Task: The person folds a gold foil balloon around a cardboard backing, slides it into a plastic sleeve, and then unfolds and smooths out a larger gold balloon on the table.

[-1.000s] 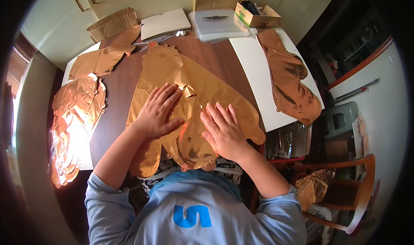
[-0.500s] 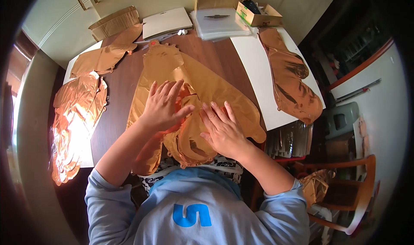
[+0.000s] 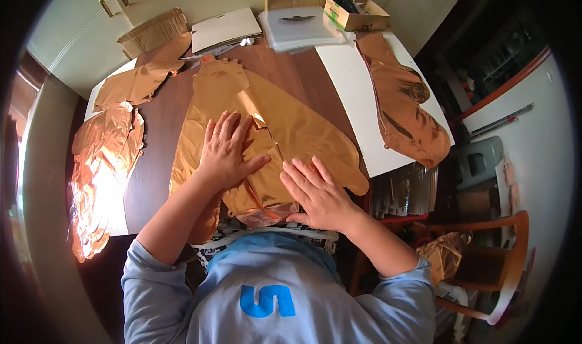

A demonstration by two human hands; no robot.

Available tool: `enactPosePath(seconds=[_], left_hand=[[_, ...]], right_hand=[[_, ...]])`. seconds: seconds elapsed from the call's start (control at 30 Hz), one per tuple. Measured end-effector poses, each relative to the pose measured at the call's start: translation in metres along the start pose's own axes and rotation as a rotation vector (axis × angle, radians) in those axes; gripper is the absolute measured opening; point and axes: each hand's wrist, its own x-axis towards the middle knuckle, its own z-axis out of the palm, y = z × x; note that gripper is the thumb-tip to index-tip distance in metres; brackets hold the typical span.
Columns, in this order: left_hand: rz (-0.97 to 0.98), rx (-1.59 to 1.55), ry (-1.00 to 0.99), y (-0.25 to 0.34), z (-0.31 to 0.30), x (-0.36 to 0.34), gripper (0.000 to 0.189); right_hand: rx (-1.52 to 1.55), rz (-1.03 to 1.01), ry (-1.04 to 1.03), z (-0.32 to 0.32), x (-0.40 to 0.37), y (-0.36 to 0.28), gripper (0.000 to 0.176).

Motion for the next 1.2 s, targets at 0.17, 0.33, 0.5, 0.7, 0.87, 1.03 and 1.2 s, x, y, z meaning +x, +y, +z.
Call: enactPosePath(seconds=[0.17,0.33,0.5,0.7,0.87,1.03,1.2], left_hand=[[-0.015,-0.017,-0.008,0.0,0.003,-0.001,0.092],[-0.035,-0.017,-0.055,0.001,-0.001,0.0,0.093],[-0.039,-0.04,-0.089,0.001,-0.004,0.0,0.094],[-0.037,-0.057,-0.082,0.0,-0.002,0.0,0.095],[-0.045,-0.075,-0.09,0.001,-0.005,0.0,0.095],[-0.037,-0.088,-0.091,-0.001,-0.006,0.0,0.096],[-0.03,-0.094,-0.116,0.0,-0.007,0.0,0.097]], right_hand=[[-0.082,-0.134,0.061,-0.001,-0.028,-0.006,0.048],[0.404,-0.081,0.256,-0.033,-0.026,0.014,0.033],[0.051,0.781,0.127,-0.041,0.001,0.057,0.054],[0.181,0.965,-0.173,-0.046,0.022,0.069,0.022],[0.123,0.93,0.016,-0.039,0.024,0.065,0.02],[0.103,0.969,0.011,-0.034,0.024,0.068,0.022],[0.295,0.922,-0.212,-0.041,0.03,0.076,0.023]])
